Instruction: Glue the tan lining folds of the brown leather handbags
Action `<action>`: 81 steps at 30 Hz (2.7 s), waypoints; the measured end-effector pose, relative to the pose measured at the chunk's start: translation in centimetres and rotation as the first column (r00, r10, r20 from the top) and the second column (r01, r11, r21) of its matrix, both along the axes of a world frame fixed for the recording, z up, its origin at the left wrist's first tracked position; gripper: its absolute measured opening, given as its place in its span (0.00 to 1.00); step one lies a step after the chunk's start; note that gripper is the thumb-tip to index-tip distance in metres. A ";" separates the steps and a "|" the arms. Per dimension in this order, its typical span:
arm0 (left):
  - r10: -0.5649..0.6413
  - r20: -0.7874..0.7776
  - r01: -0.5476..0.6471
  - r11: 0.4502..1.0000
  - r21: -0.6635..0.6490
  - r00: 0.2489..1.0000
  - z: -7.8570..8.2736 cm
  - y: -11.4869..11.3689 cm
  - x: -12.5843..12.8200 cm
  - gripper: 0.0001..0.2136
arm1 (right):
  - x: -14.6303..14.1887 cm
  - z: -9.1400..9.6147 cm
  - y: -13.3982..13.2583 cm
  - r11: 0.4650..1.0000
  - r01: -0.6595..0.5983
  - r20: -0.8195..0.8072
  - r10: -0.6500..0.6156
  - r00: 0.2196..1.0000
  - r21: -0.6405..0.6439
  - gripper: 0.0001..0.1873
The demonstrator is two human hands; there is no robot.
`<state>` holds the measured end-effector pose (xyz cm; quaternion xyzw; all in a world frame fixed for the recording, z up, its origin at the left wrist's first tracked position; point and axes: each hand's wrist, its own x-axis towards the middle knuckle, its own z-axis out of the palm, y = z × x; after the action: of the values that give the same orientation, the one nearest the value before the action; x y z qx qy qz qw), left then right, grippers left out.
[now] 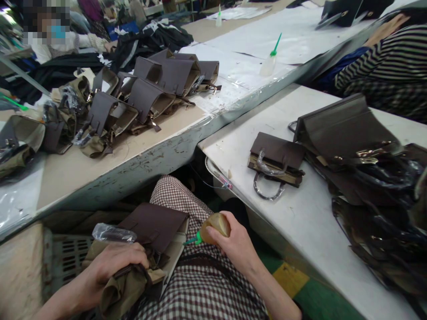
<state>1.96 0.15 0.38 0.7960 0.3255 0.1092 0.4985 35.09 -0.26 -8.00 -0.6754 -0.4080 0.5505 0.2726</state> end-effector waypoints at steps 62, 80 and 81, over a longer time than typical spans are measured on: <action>0.213 -0.079 -0.200 0.968 0.152 0.974 1.0 0.6 0.3 0.08 | -2.3 3.7 -5.8 0.924 0.354 -0.514 -0.377 0.771 -0.145 0.18; 0.225 -0.105 -0.208 0.967 0.147 0.969 1.1 0.7 1.0 0.07 | 0.4 1.5 -2.2 0.884 0.459 -0.528 -0.435 0.729 -0.094 0.19; 0.224 -0.105 -0.208 0.967 0.146 0.969 1.1 0.7 1.1 0.08 | 0.3 1.0 -1.4 0.881 0.470 -0.481 -0.435 0.762 -0.052 0.19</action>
<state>3.01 0.87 1.44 0.7924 0.4319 0.1363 0.4086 35.41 -1.70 -7.02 -0.5860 -0.1721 0.6029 0.5134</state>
